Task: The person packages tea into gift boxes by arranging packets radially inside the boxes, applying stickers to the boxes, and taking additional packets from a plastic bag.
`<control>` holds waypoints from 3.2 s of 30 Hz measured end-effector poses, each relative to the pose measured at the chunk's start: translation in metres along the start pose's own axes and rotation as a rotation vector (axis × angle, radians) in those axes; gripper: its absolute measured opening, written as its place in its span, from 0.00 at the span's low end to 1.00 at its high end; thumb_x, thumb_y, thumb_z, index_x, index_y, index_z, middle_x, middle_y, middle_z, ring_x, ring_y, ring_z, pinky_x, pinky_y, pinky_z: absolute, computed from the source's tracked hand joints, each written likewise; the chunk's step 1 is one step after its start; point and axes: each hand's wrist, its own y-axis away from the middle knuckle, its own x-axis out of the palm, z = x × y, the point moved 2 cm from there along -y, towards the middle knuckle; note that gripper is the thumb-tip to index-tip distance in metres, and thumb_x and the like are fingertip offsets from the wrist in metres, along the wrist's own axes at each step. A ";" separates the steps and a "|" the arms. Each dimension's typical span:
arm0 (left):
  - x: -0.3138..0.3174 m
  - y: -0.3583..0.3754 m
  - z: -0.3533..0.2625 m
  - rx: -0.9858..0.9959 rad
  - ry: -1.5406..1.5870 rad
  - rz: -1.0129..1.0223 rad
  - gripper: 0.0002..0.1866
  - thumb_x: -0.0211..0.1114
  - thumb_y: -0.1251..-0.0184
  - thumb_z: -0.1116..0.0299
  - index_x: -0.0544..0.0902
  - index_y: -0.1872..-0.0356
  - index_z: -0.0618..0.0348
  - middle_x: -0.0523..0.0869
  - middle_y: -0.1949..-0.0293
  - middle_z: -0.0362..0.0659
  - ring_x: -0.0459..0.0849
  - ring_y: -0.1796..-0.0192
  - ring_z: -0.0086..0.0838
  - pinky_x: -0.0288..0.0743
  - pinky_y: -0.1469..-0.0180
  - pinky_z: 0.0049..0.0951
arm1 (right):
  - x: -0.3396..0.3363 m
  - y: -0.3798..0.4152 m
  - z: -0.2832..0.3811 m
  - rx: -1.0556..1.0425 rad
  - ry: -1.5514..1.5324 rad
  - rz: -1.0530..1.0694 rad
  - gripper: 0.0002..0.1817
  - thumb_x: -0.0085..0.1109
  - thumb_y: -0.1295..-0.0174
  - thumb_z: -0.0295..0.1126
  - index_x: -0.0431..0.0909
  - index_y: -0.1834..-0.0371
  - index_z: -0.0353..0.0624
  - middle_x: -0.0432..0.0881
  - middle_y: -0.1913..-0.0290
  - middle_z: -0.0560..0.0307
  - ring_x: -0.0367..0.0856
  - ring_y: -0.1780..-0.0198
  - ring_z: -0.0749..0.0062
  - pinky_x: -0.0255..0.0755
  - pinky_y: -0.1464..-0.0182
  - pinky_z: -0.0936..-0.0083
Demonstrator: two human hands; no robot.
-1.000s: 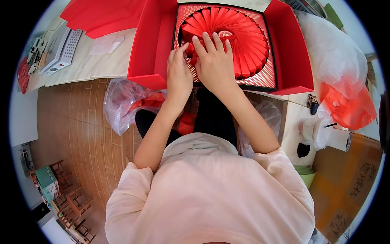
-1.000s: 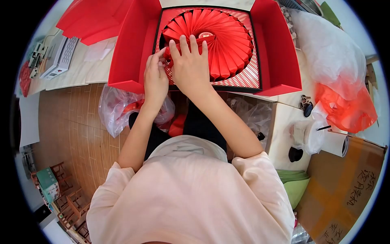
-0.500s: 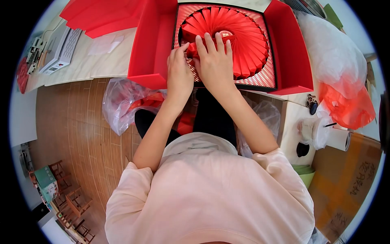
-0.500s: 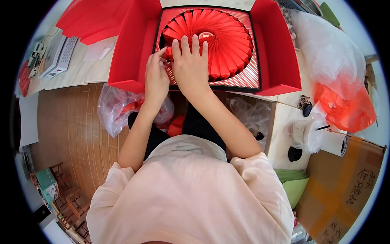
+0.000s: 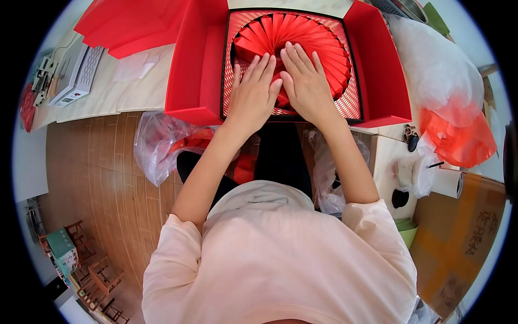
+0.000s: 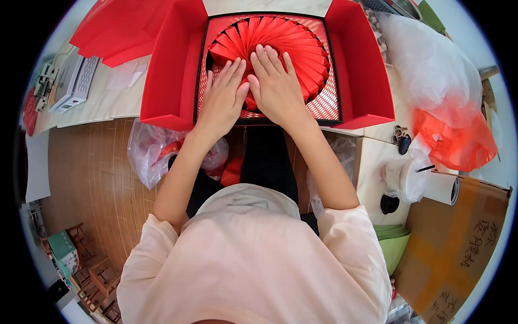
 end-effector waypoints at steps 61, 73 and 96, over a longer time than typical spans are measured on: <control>0.015 0.016 -0.001 -0.194 -0.094 -0.077 0.30 0.46 0.27 0.56 0.59 0.30 0.61 0.56 0.29 0.57 0.53 0.26 0.47 0.50 0.28 0.45 | -0.026 0.021 -0.019 0.007 -0.257 0.149 0.21 0.47 0.31 0.35 0.72 0.40 0.35 0.68 0.34 0.40 0.60 0.30 0.45 0.55 0.31 0.58; 0.017 0.020 -0.003 -0.235 0.119 -0.268 0.25 0.55 0.38 0.60 0.74 0.42 0.65 0.71 0.36 0.55 0.65 0.32 0.47 0.55 0.30 0.47 | -0.028 0.061 0.044 -0.083 0.115 0.443 0.36 0.51 0.33 0.46 0.55 0.29 0.36 0.57 0.28 0.38 0.53 0.27 0.44 0.45 0.29 0.51; 0.063 0.404 0.290 -1.520 0.887 -0.385 0.34 0.48 0.31 0.48 0.58 0.29 0.55 0.76 0.41 0.56 0.76 0.42 0.51 0.66 0.39 0.40 | 0.503 -0.014 0.211 0.555 -0.660 1.015 0.26 0.34 0.27 0.43 0.63 0.35 0.33 0.76 0.43 0.47 0.72 0.39 0.60 0.67 0.39 0.66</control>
